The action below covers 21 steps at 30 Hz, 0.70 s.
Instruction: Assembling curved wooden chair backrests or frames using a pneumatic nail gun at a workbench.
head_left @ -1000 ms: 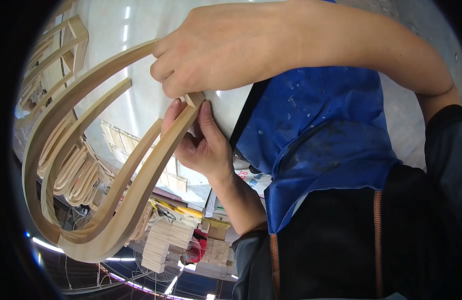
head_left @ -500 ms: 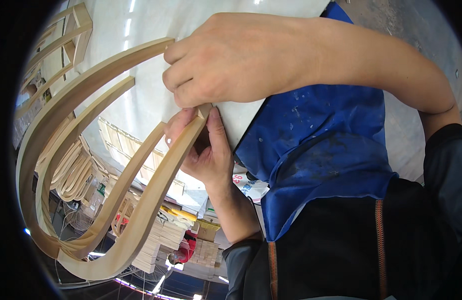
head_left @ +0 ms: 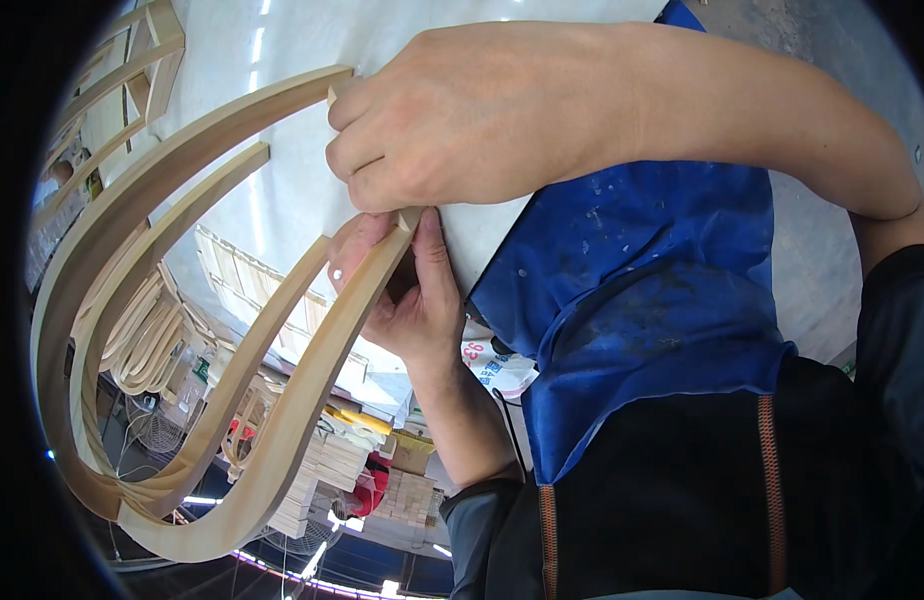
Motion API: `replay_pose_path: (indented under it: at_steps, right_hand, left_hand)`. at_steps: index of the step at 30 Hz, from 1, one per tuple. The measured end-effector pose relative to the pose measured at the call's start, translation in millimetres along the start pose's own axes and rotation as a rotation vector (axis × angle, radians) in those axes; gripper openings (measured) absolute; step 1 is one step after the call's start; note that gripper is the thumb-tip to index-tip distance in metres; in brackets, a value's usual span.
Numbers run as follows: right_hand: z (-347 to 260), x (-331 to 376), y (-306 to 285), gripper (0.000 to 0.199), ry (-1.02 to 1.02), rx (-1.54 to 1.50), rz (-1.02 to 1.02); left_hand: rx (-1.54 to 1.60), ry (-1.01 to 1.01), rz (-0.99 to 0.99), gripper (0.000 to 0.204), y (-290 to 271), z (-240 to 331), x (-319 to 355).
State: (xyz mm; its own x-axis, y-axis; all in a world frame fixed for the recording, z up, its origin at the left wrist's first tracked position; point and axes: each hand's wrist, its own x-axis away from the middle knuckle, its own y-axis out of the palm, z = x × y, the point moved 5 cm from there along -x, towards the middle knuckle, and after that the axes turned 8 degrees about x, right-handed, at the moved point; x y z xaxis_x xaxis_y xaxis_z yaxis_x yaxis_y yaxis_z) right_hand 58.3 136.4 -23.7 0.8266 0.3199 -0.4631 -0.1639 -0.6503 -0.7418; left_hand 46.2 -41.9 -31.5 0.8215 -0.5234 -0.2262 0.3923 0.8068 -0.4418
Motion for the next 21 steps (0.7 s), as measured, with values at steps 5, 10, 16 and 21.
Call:
replay_pose_path:
  at_steps: [5, 10, 16, 21]
  right_hand:
    - [-1.0, 1.1, -1.6, 0.017, 0.042, 0.008, -0.032]
    - [-2.0, 2.0, -2.7, 0.018, 0.064, -0.007, -0.028]
    - [-0.7, 5.8, -2.5, 0.022, 0.049, -0.057, -0.016]
    - [2.2, 8.5, -0.6, 0.022, 0.016, -0.079, 0.043]
  left_hand:
    - [-0.04, 0.015, -0.021, 0.034, 0.9, -0.6, -1.6]
    - [-0.047, 0.014, -0.004, 0.034, 1.8, 2.1, -2.4]
    - [-0.025, 0.051, -0.022, 0.034, 3.3, 3.8, -0.3]
    - [-0.04, 0.044, -0.045, 0.036, 1.7, 1.5, -1.3]
